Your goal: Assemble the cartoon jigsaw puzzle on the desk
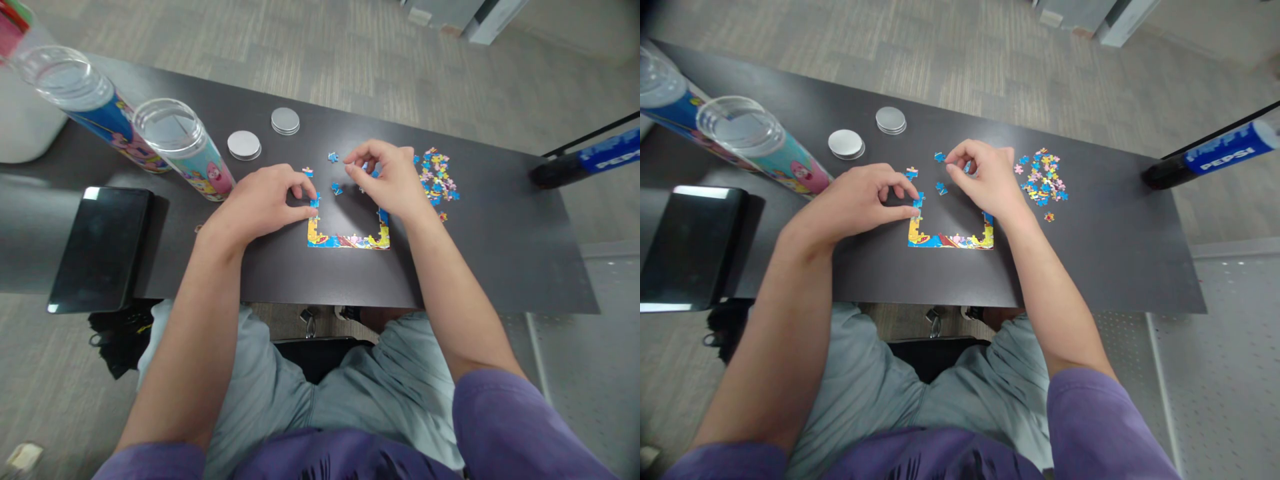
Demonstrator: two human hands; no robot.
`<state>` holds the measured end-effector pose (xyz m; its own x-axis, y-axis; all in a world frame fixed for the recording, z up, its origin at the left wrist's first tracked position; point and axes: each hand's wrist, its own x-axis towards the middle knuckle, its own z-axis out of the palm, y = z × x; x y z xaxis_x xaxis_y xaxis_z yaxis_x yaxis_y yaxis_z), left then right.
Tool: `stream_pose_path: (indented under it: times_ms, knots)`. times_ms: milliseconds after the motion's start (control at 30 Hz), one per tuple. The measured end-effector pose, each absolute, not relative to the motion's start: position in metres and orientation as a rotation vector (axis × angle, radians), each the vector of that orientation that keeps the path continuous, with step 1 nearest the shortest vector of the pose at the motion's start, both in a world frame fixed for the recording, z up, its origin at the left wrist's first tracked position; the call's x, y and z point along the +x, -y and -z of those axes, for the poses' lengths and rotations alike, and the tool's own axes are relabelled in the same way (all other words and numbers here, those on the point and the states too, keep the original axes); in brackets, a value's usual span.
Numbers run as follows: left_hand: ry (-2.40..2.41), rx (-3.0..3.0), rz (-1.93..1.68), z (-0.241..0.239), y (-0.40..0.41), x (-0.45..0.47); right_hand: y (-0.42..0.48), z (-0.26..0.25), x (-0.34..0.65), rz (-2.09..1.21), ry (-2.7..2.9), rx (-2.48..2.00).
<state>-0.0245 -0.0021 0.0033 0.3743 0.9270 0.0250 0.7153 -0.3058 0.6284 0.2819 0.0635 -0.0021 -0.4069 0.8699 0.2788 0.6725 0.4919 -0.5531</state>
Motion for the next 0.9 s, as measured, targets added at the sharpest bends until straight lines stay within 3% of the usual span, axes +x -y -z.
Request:
stream_pose_path:
  times_ms: [900]
  knots:
    - [-1.375, 2.103, -0.641, -0.010, 0.006, -0.019, -0.062, -0.013, 0.297, -0.381, 2.310, -1.318]
